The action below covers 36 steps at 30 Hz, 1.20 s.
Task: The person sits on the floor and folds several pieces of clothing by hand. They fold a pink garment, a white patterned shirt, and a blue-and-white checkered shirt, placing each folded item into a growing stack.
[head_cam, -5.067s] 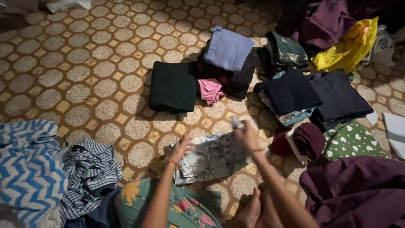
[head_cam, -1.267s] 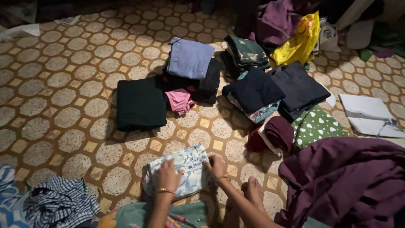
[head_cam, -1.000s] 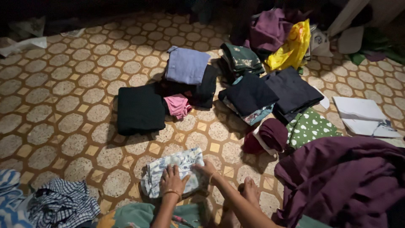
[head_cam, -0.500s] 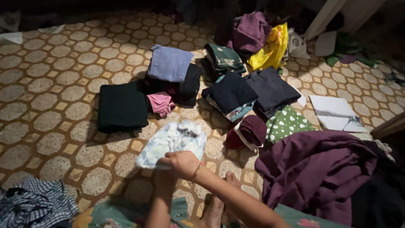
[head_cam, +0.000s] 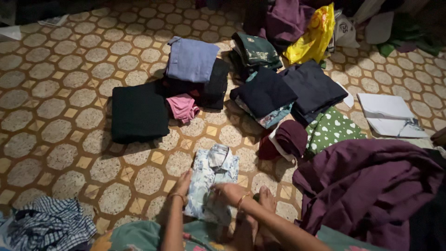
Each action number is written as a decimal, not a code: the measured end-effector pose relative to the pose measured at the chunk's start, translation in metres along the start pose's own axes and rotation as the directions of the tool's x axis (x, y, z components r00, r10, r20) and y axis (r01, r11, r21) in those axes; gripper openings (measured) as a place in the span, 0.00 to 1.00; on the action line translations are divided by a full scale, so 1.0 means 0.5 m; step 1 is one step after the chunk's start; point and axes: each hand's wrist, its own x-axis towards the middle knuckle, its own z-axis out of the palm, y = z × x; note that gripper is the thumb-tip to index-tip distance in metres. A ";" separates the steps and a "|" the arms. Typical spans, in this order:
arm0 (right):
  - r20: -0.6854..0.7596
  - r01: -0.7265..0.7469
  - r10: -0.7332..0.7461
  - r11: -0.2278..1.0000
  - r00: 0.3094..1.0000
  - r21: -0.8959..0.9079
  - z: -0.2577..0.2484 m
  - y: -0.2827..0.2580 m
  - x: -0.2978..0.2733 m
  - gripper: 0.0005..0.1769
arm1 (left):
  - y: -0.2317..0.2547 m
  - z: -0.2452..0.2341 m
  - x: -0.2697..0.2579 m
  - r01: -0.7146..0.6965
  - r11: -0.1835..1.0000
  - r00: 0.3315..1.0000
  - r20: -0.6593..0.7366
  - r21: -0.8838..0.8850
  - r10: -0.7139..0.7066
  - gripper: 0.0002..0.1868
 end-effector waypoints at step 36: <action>0.170 -0.594 0.606 0.619 0.778 0.513 -0.025 0.195 0.004 0.25 | -0.065 0.040 -0.049 0.021 0.678 0.994 -0.091 0.735 0.067 0.25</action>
